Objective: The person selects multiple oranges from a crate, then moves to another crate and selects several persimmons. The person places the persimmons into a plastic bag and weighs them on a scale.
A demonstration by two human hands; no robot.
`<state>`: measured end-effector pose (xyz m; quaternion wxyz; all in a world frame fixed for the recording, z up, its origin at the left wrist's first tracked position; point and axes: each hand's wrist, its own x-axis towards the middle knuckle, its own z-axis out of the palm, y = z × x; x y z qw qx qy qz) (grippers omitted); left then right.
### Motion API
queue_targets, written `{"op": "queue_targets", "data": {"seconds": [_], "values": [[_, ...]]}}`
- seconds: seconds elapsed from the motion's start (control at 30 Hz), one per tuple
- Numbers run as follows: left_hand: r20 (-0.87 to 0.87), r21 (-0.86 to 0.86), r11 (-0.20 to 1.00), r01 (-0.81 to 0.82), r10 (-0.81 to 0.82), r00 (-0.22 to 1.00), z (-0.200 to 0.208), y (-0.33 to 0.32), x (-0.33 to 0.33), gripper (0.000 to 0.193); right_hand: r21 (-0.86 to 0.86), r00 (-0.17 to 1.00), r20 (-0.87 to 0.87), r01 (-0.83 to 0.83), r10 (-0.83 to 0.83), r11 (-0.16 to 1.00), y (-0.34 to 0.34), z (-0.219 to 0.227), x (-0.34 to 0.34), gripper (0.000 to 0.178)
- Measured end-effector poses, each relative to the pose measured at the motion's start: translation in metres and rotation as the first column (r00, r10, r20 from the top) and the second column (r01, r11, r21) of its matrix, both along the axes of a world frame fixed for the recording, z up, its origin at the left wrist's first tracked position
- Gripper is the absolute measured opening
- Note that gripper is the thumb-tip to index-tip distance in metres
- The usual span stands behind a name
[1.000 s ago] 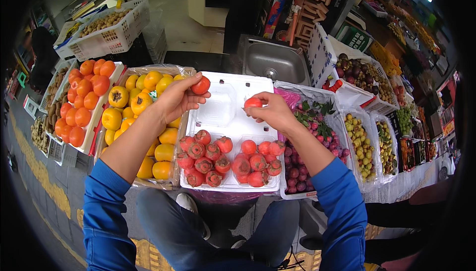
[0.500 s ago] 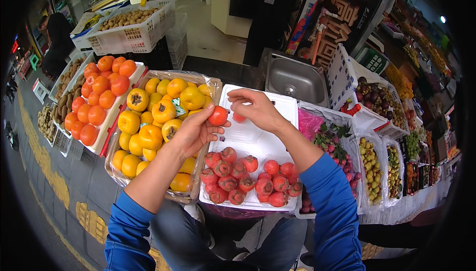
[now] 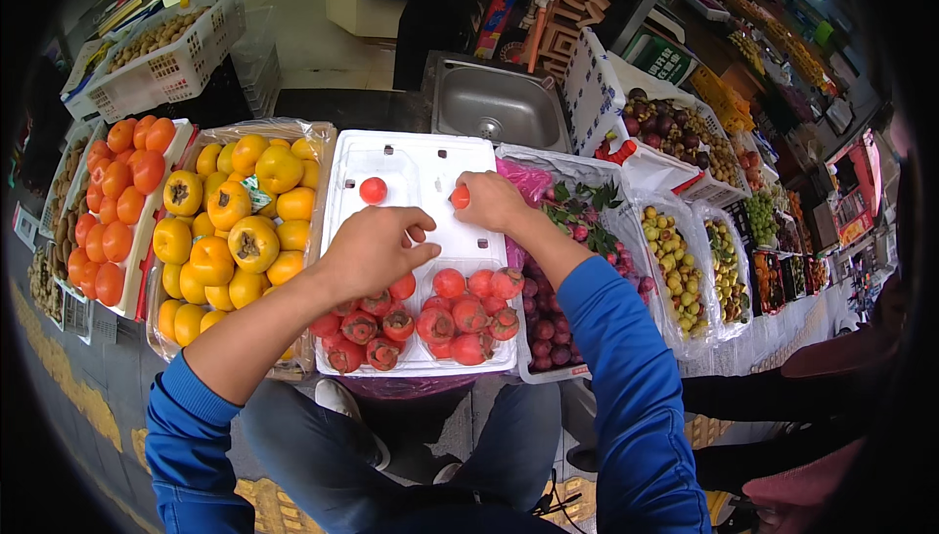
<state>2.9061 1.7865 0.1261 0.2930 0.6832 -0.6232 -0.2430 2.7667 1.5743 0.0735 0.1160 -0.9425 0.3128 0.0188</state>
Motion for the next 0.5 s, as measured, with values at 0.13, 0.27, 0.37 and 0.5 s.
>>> {"op": "queue_targets", "data": {"seconds": [0.13,0.27,0.37,0.5], "values": [[0.259,-0.019,0.976,0.218,-0.206,0.944,-0.008,-0.002,-0.030,0.030,-0.092,0.963,0.261,-0.046,0.069,0.995,0.008,-0.001,-0.020,0.048],[0.345,0.066,0.967,0.244,-0.252,0.904,-0.014,-0.011,-0.037,0.029,0.165,0.972,0.231,-0.087,0.048,0.982,0.041,0.039,-0.085,0.050],[0.361,0.133,0.965,0.227,-0.260,0.896,-0.016,-0.019,-0.036,0.030,0.114,0.984,0.148,-0.118,0.100,0.987,0.073,0.038,-0.106,0.049],[0.357,0.144,0.965,0.219,-0.257,0.898,-0.016,-0.020,-0.036,0.030,0.131,0.993,0.109,-0.068,0.054,0.989,0.084,0.034,-0.113,0.048]]}}
